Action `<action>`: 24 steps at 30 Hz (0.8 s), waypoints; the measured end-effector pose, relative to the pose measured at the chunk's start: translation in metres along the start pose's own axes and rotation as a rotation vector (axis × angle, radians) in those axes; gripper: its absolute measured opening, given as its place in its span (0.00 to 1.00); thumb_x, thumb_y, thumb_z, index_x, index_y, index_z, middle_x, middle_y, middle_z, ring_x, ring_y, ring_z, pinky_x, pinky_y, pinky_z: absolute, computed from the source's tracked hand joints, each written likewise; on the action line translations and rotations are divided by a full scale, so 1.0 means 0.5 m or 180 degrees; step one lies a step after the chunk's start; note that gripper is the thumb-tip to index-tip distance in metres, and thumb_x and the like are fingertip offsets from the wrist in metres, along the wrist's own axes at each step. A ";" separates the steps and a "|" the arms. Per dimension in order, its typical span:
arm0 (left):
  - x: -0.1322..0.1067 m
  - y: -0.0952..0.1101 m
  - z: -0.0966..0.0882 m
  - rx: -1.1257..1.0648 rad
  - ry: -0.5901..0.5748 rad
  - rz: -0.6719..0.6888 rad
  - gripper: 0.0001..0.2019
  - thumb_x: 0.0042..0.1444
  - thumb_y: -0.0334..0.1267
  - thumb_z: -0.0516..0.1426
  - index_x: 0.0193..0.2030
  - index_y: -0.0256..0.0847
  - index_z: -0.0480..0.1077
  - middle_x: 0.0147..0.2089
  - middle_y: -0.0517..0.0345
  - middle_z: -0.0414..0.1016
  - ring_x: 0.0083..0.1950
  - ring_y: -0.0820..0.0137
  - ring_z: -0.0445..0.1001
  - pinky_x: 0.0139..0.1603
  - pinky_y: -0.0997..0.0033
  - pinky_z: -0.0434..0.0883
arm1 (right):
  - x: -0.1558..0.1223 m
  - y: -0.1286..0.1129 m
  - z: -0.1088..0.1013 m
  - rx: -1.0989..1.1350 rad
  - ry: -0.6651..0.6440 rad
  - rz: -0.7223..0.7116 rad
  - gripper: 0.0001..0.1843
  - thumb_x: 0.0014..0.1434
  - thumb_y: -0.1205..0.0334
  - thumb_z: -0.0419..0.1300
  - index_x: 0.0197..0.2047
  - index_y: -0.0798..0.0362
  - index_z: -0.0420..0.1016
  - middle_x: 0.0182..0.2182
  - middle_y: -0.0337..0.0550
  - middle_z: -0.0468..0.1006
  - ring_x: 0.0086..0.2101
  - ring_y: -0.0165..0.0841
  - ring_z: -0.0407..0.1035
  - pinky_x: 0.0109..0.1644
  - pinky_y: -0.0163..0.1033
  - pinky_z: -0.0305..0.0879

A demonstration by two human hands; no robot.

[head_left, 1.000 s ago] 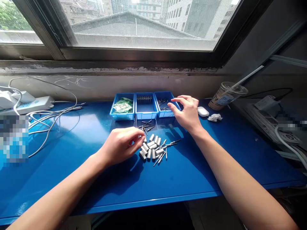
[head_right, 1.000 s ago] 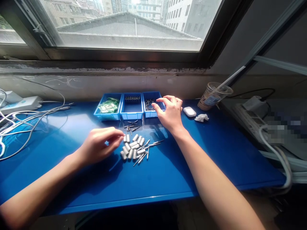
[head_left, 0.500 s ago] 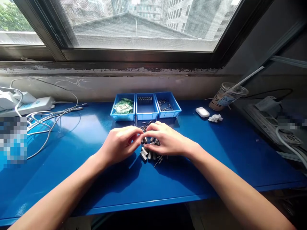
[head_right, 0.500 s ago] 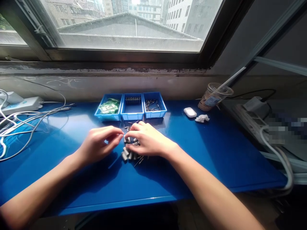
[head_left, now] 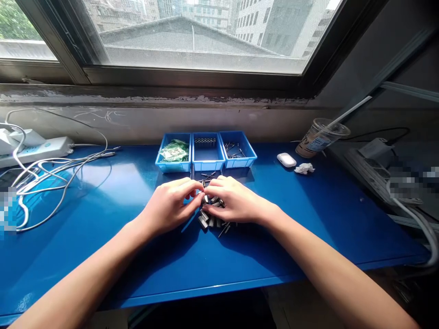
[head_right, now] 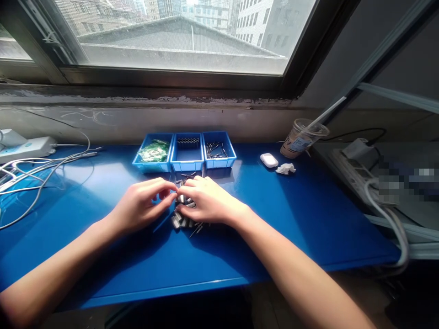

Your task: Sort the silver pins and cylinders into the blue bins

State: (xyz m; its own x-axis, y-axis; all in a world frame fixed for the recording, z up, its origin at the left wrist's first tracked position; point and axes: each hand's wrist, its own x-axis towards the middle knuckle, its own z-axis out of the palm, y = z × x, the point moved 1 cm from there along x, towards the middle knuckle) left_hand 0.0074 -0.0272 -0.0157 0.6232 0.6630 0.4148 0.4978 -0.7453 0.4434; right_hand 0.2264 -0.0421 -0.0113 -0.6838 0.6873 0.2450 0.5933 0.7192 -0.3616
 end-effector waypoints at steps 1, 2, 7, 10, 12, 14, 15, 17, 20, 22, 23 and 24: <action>0.000 0.000 0.000 0.0029 -0.0066 -0.0088 0.08 0.70 0.39 0.56 0.47 0.41 0.76 0.39 0.58 0.78 0.37 0.69 0.75 0.37 0.71 0.70 | 0.000 0.000 0.000 0.0024 -0.0005 0.0009 0.08 0.69 0.59 0.63 0.47 0.54 0.79 0.39 0.45 0.79 0.39 0.36 0.70 0.44 0.41 0.64; 0.000 0.000 0.000 0.0071 -0.0135 -0.0161 0.08 0.70 0.39 0.56 0.48 0.42 0.76 0.40 0.58 0.77 0.37 0.69 0.75 0.37 0.71 0.70 | 0.000 0.001 0.001 0.0039 -0.0012 0.0022 0.08 0.69 0.59 0.63 0.47 0.54 0.79 0.39 0.45 0.79 0.40 0.36 0.70 0.45 0.41 0.64; -0.002 -0.005 0.001 0.0150 -0.0409 -0.0294 0.10 0.70 0.41 0.55 0.52 0.44 0.76 0.49 0.56 0.77 0.43 0.66 0.77 0.40 0.69 0.72 | -0.005 0.006 -0.001 0.0065 -0.0006 0.0065 0.12 0.70 0.61 0.61 0.53 0.55 0.80 0.42 0.47 0.80 0.41 0.38 0.72 0.45 0.42 0.64; -0.002 -0.008 0.003 0.0131 -0.0520 -0.0335 0.11 0.71 0.42 0.55 0.54 0.44 0.75 0.51 0.56 0.77 0.46 0.64 0.78 0.44 0.67 0.73 | -0.007 0.010 -0.009 0.0130 -0.0013 0.0157 0.12 0.69 0.64 0.61 0.53 0.54 0.80 0.44 0.47 0.81 0.42 0.38 0.72 0.46 0.42 0.64; -0.001 -0.008 0.003 0.0135 -0.0578 -0.0344 0.12 0.71 0.42 0.55 0.54 0.45 0.75 0.52 0.56 0.77 0.48 0.63 0.78 0.45 0.66 0.73 | -0.009 0.013 -0.016 0.0140 -0.0078 0.0268 0.10 0.68 0.65 0.62 0.51 0.53 0.81 0.43 0.45 0.81 0.42 0.37 0.73 0.47 0.42 0.64; -0.001 -0.008 0.003 0.0145 -0.0603 -0.0349 0.12 0.71 0.42 0.55 0.55 0.45 0.75 0.52 0.56 0.77 0.48 0.63 0.78 0.45 0.67 0.73 | -0.009 0.015 -0.021 0.0110 -0.0127 0.0386 0.10 0.67 0.63 0.64 0.50 0.52 0.81 0.43 0.44 0.81 0.42 0.37 0.73 0.46 0.42 0.64; -0.001 -0.008 0.004 0.0147 -0.0609 -0.0354 0.12 0.70 0.42 0.56 0.55 0.45 0.75 0.51 0.57 0.77 0.48 0.63 0.78 0.45 0.67 0.73 | -0.010 0.016 -0.023 0.0091 -0.0137 0.0432 0.09 0.67 0.62 0.64 0.50 0.52 0.81 0.43 0.44 0.80 0.42 0.37 0.73 0.46 0.41 0.64; 0.000 -0.009 0.004 0.0153 -0.0617 -0.0366 0.11 0.71 0.42 0.56 0.55 0.46 0.75 0.52 0.57 0.77 0.47 0.64 0.78 0.44 0.67 0.73 | -0.010 0.018 -0.025 0.0052 -0.0143 0.0485 0.10 0.68 0.61 0.63 0.50 0.52 0.81 0.43 0.44 0.80 0.42 0.37 0.73 0.45 0.41 0.64; -0.001 -0.009 0.005 0.0169 -0.0618 -0.0347 0.12 0.71 0.42 0.56 0.55 0.45 0.75 0.52 0.56 0.77 0.48 0.64 0.78 0.43 0.67 0.73 | -0.011 0.024 -0.023 -0.0012 -0.0114 0.0542 0.10 0.69 0.61 0.61 0.50 0.51 0.81 0.44 0.45 0.80 0.42 0.37 0.73 0.45 0.41 0.65; -0.001 -0.009 0.005 0.0163 -0.0594 -0.0316 0.12 0.71 0.43 0.56 0.55 0.45 0.75 0.52 0.56 0.77 0.48 0.64 0.79 0.45 0.67 0.73 | -0.012 0.027 -0.021 -0.0039 -0.0055 0.0607 0.10 0.69 0.62 0.61 0.50 0.52 0.81 0.45 0.46 0.79 0.43 0.38 0.74 0.46 0.41 0.65; -0.001 -0.010 0.005 0.0153 -0.0583 -0.0304 0.12 0.71 0.43 0.56 0.55 0.45 0.75 0.53 0.56 0.77 0.48 0.64 0.79 0.45 0.67 0.73 | -0.013 0.028 -0.020 -0.0045 -0.0034 0.0635 0.11 0.69 0.62 0.60 0.51 0.52 0.81 0.45 0.46 0.79 0.43 0.38 0.74 0.46 0.41 0.66; -0.001 -0.010 0.005 0.0144 -0.0575 -0.0299 0.12 0.71 0.43 0.56 0.55 0.45 0.75 0.53 0.56 0.77 0.48 0.64 0.79 0.45 0.67 0.74 | -0.013 0.029 -0.019 -0.0050 -0.0021 0.0657 0.11 0.70 0.62 0.60 0.51 0.52 0.81 0.46 0.46 0.79 0.43 0.38 0.74 0.46 0.41 0.66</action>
State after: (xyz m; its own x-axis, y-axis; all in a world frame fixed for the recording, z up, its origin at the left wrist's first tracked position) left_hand 0.0061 -0.0241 -0.0200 0.6686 0.7096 0.2223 0.5830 -0.6858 0.4357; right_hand 0.2435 -0.0351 -0.0094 -0.5497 0.8197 0.1613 0.7276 0.5646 -0.3896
